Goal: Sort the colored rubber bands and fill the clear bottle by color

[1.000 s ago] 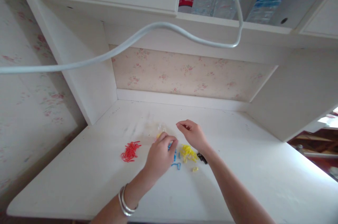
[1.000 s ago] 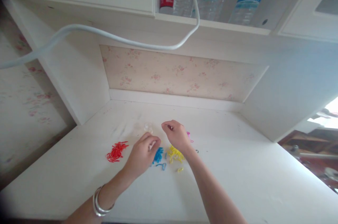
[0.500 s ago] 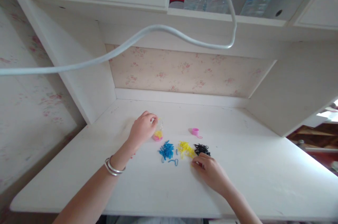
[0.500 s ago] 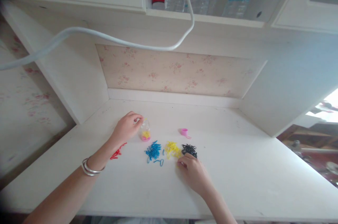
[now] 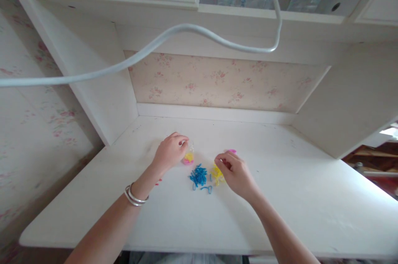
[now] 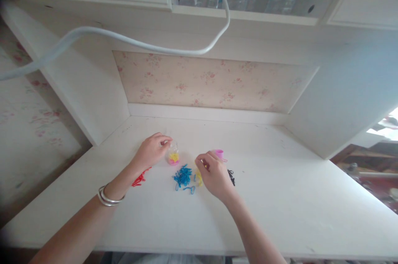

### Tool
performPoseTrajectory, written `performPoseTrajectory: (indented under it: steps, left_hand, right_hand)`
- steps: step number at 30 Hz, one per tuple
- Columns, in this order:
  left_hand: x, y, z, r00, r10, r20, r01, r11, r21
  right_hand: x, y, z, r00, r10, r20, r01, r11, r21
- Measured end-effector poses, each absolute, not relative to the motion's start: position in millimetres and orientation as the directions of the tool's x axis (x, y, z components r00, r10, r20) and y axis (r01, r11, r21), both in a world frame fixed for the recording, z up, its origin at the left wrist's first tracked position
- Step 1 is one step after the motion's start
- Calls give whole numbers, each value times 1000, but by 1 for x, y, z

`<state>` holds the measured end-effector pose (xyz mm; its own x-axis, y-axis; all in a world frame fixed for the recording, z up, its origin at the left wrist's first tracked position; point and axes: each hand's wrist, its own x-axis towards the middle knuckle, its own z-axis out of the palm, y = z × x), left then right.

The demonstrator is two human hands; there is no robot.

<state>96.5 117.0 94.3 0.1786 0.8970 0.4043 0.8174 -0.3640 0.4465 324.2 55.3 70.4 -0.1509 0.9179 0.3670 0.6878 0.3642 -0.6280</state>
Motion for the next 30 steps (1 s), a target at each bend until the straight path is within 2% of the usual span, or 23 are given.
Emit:
performPoseTrajectory:
  steps: [5, 10, 16, 21, 24, 30]
  left_hand:
    - [90, 100, 90, 124, 858, 499, 750, -410, 519]
    - [86, 68, 77, 124, 881, 456, 725, -394, 565]
    - [102, 50, 57, 284, 902, 324, 769, -416, 485]
    - [136, 49, 44, 414, 893, 176, 818, -449, 359]
    - [157, 49, 39, 502, 857, 118, 801, -512, 311]
    - [184, 52, 28, 559, 823, 103, 783, -565, 262]
  right_hand:
    - [283, 98, 94, -195, 862, 468, 658, 469, -589]
    - [257, 126, 99, -310, 843, 440, 711, 512, -481]
    - [253, 128, 104, -380, 840, 387, 790, 512, -336]
    - [277, 124, 105, -269, 858, 437, 802, 451, -393]
    - [306, 115, 93, -214, 900, 380, 831, 372, -413]
    - [364, 72, 53, -205, 972, 113, 886, 234, -400]
